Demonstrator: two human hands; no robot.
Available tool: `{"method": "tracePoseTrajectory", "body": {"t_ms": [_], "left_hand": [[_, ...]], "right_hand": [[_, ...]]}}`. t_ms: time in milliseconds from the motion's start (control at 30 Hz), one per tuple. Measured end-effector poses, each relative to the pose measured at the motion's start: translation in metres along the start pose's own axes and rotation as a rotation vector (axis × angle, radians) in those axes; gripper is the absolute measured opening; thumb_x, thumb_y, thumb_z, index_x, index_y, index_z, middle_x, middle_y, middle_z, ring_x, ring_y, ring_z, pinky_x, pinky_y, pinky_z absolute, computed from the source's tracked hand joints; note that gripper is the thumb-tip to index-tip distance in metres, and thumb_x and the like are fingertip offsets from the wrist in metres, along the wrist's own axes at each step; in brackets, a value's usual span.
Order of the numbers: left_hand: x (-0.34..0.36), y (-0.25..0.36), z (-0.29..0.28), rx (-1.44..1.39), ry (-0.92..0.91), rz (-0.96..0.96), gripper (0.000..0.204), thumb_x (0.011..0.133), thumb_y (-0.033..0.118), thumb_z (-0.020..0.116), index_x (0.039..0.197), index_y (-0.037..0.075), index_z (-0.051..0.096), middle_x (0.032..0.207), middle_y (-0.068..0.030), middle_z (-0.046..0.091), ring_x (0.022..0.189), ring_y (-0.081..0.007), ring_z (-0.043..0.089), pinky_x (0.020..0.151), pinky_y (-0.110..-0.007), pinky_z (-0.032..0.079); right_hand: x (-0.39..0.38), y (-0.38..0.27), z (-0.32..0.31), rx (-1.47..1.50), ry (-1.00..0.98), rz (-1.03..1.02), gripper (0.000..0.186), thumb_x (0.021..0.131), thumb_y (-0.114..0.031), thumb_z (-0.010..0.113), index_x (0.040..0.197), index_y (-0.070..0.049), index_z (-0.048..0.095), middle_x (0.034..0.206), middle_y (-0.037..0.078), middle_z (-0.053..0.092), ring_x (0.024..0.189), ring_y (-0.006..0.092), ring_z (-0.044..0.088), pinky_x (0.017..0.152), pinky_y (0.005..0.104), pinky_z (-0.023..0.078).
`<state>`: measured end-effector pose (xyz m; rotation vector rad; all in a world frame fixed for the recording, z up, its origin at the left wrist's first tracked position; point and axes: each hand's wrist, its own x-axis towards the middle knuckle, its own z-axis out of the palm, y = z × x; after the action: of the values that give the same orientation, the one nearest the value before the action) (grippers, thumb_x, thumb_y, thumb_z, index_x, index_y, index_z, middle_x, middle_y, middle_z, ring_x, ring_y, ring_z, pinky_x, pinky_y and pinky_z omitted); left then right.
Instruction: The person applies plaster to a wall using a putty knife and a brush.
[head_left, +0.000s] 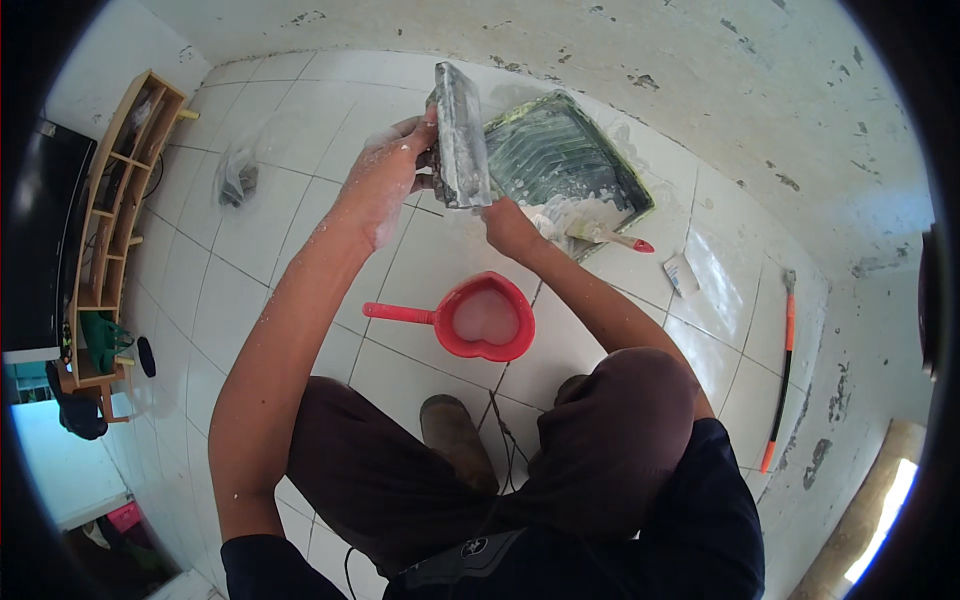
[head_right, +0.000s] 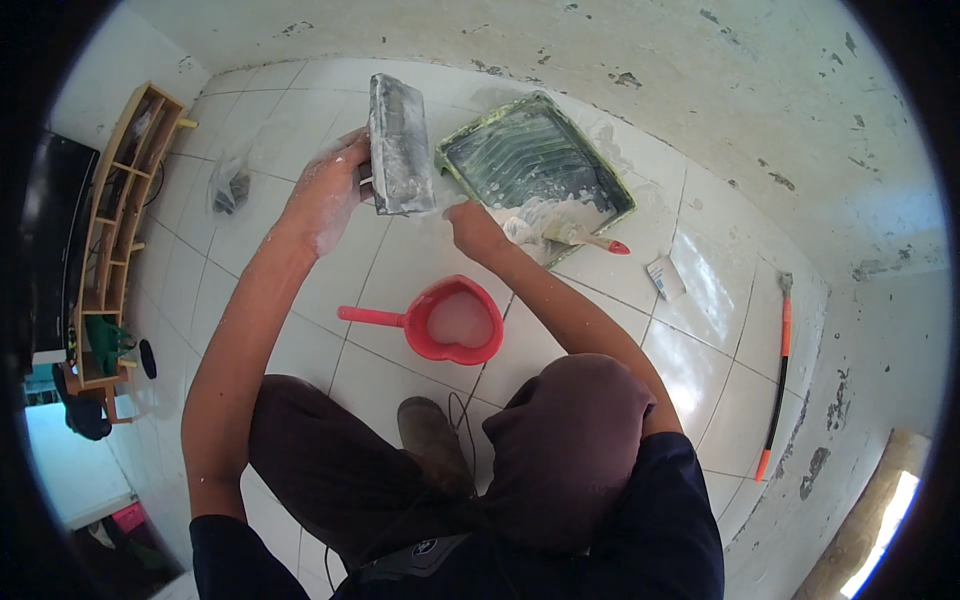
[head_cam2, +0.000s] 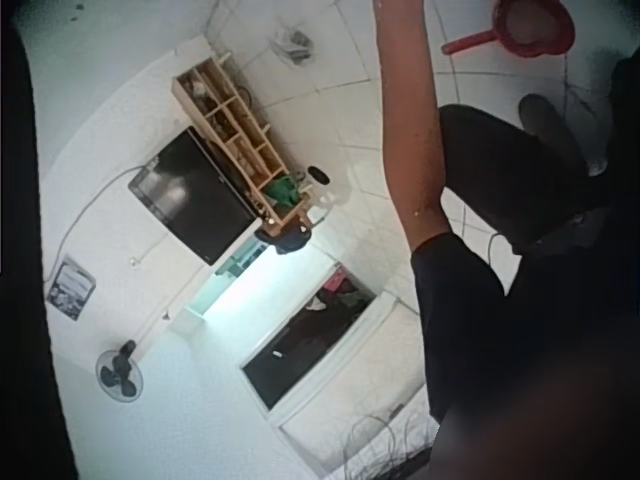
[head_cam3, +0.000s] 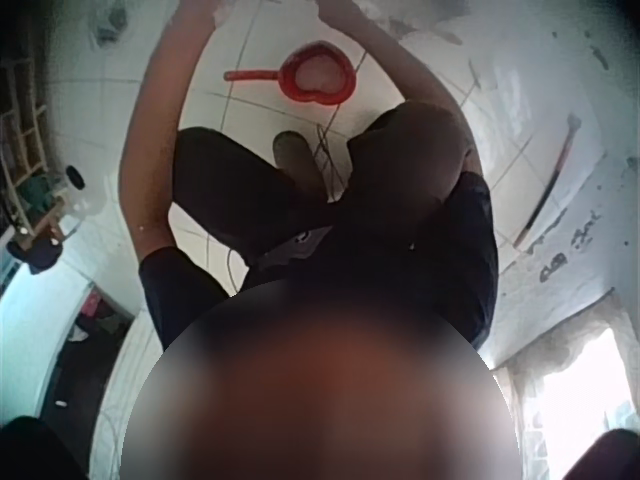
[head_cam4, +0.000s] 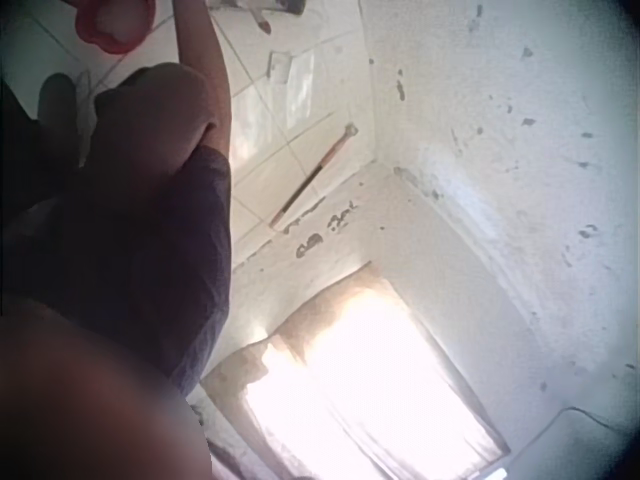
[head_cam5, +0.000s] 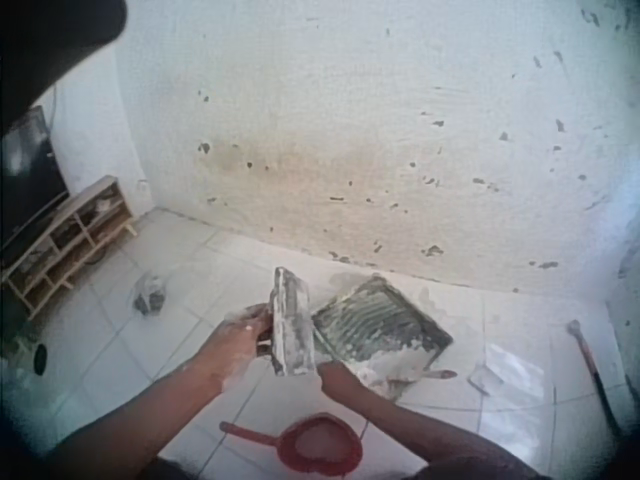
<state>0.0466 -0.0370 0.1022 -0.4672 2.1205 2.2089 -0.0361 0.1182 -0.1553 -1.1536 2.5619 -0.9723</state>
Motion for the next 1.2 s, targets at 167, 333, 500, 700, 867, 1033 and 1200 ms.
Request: {"method": "tracePoseTrajectory", "body": {"t_ms": [167, 333, 500, 700, 867, 1033, 1200], "left_hand": [[0.005, -0.002, 0.002, 0.016, 0.013, 0.001, 0.049, 0.104, 0.049, 0.052, 0.117, 0.004, 0.067, 0.1, -0.0022, 0.067, 0.09, -0.0112, 0.06, 0.083, -0.032, 0.049], [0.026, -0.018, 0.008, 0.071, -0.055, -0.085, 0.043, 0.106, 0.035, 0.049, 0.136, 0.005, 0.058, 0.114, -0.0028, 0.066, 0.101, -0.0132, 0.061, 0.092, -0.034, 0.048], [0.059, -0.059, 0.011, 0.099, -0.095, -0.139, 0.043, 0.106, 0.04, 0.051, 0.129, 0.006, 0.061, 0.108, -0.0027, 0.067, 0.095, -0.0137, 0.062, 0.088, -0.033, 0.05], [0.119, -0.106, 0.037, 0.088, -0.171, -0.219, 0.039, 0.105, 0.04, 0.052, 0.122, 0.006, 0.064, 0.107, -0.0041, 0.068, 0.094, -0.0144, 0.063, 0.085, -0.034, 0.051], [0.158, -0.157, 0.051, 0.065, -0.084, -0.301, 0.038, 0.106, 0.039, 0.05, 0.115, 0.005, 0.067, 0.104, -0.0051, 0.07, 0.093, -0.0156, 0.063, 0.085, -0.034, 0.05], [0.172, -0.188, 0.042, 0.233, 0.037, -0.347, 0.043, 0.104, 0.039, 0.048, 0.107, 0.003, 0.072, 0.102, -0.0088, 0.072, 0.092, -0.0194, 0.065, 0.084, -0.037, 0.05], [0.162, -0.18, 0.053, 0.077, 0.004, -0.443, 0.034, 0.1, 0.024, 0.045, 0.103, 0.004, 0.073, 0.1, -0.0075, 0.071, 0.092, -0.0171, 0.064, 0.086, -0.033, 0.049]], "right_hand": [[-0.006, -0.017, -0.001, -0.073, 0.039, -0.017, 0.019, 0.077, 0.001, 0.056, 0.09, 0.004, 0.07, 0.087, 0.029, 0.067, 0.086, 0.0452, 0.067, 0.079, 0.0512, 0.055], [-0.014, -0.005, -0.012, -0.025, 0.087, -0.014, 0.02, 0.078, 0.002, 0.056, 0.092, 0.002, 0.071, 0.091, 0.029, 0.068, 0.085, 0.0453, 0.068, 0.079, 0.0503, 0.055], [-0.041, 0.009, -0.07, 0.125, 0.337, -0.005, 0.014, 0.083, -0.009, 0.065, 0.091, 0.0, 0.07, 0.09, 0.026, 0.068, 0.087, 0.0451, 0.066, 0.077, 0.051, 0.053], [-0.134, 0.043, -0.172, -0.429, 0.23, 0.451, 0.026, 0.085, -0.023, 0.073, 0.092, 0.001, 0.07, 0.09, 0.025, 0.069, 0.087, 0.0425, 0.067, 0.077, 0.0504, 0.054], [-0.15, 0.052, -0.169, -0.355, 0.034, 0.721, 0.034, 0.084, -0.029, 0.077, 0.083, 0.003, 0.066, 0.087, 0.026, 0.068, 0.085, 0.0429, 0.067, 0.075, 0.0507, 0.054], [-0.12, 0.046, -0.15, 0.01, 0.282, 0.54, 0.033, 0.085, -0.023, 0.077, 0.076, 0.004, 0.062, 0.074, 0.025, 0.065, 0.071, 0.0414, 0.066, 0.065, 0.0461, 0.051], [-0.098, 0.066, -0.118, 0.162, 0.334, 0.418, 0.027, 0.088, -0.018, 0.073, 0.078, 0.004, 0.06, 0.071, 0.023, 0.061, 0.064, 0.0404, 0.06, 0.061, 0.0441, 0.047]]}}
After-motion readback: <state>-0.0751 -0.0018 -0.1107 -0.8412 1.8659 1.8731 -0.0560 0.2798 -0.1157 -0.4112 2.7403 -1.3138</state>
